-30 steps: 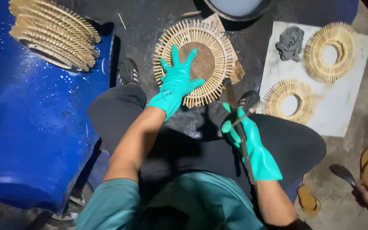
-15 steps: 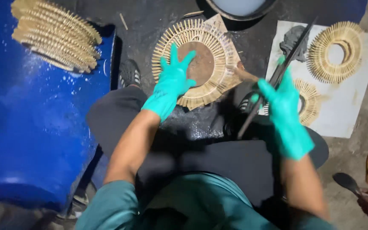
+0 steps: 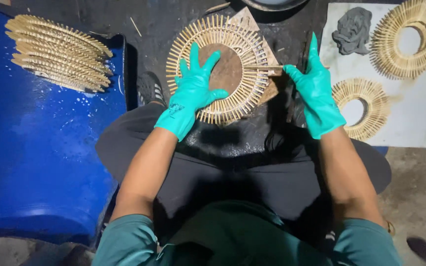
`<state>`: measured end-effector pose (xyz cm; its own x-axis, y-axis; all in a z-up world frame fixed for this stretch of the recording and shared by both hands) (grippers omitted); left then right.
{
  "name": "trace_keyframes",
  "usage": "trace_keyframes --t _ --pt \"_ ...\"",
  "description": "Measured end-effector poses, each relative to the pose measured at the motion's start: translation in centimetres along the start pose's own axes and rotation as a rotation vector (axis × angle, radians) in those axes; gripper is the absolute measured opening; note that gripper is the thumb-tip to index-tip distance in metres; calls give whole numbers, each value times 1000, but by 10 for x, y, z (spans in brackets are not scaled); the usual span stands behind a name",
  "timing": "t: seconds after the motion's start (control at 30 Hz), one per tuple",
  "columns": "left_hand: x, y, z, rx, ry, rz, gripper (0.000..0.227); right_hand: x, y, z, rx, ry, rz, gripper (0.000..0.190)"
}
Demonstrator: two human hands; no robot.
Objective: Sanding and scraping the edges of circular bamboo decorative components.
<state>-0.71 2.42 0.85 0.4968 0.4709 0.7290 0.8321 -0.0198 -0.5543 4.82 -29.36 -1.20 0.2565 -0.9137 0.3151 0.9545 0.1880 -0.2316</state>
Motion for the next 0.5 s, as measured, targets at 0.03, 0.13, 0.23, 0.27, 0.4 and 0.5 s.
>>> trace_keyframes --t 0.03,0.13,0.23,0.27,0.4,0.5 --pt "0 2 2 3 3 -2 120 0 2 -1 2 4 2 93" --pt "-8 5 6 -10 -13 -3 120 4 -10 17 78 80 38 92" --pt "-8 10 7 -2 3 -7 121 10 -39 82 -251 57 -31 68" --pt "-7 8 6 2 -4 -1 120 12 -58 111 -363 149 12 53" --pt "2 -1 0 7 -17 17 120 7 -102 148 -569 240 170 52" --pt "2 -4 -1 3 -30 -4 119 -13 -113 106 -690 433 31 51"
Point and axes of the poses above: each hand's wrist, its own y-axis towards the middle knuckle, its own x-axis out of the back of the hand, z = x × y, the point moved 1 cm from there along y, towards the middle knuckle, and after that the axes turned 4 degrees about y, right-handed, at the moved point
